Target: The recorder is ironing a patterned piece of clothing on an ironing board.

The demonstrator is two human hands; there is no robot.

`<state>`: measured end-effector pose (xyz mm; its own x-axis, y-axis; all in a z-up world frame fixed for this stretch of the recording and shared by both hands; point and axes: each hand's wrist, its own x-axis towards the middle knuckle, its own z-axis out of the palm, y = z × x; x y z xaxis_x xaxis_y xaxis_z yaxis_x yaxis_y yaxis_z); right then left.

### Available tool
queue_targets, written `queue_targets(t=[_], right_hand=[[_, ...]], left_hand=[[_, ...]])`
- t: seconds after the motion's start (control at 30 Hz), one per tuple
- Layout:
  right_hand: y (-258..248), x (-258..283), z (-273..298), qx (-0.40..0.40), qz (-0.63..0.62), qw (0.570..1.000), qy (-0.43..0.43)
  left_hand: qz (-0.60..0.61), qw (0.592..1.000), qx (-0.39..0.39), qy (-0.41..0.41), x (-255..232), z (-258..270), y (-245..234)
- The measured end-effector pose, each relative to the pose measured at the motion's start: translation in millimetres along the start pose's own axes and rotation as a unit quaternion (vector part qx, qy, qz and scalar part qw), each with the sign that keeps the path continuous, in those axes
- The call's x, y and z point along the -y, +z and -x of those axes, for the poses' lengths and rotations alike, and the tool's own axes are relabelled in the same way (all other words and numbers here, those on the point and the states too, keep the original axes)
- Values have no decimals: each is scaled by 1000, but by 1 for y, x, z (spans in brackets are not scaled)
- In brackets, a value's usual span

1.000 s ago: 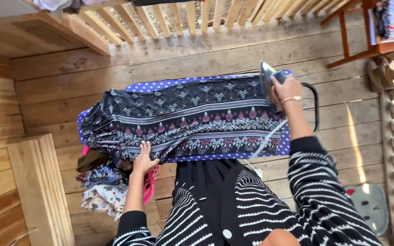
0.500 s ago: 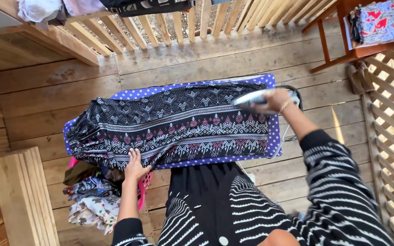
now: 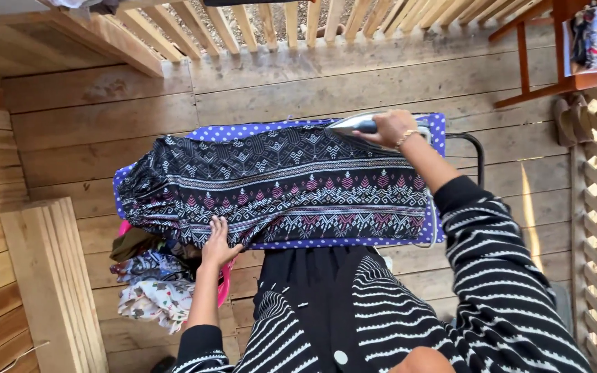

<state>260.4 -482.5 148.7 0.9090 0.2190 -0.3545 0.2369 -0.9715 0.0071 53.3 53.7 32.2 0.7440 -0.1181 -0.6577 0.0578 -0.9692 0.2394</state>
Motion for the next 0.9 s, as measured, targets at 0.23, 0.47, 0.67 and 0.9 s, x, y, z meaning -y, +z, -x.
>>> queue_targets(t=[0.23,0.47,0.67,0.9], right_hand=[[-8,115,-59,31,-50,998,12],[43,201,-35,-3,-195,980,36],[10,100,88,-8,-266,952,153],[76,-92,123,-154,-232,891,358]], left_hand=[[-13,999,42,-5,3,-3,-9],[-8,999,29,14,2,-10,-7],[5,1000,1,14,4,-5,2],[-2,1000,-3,13,7,-11,9]])
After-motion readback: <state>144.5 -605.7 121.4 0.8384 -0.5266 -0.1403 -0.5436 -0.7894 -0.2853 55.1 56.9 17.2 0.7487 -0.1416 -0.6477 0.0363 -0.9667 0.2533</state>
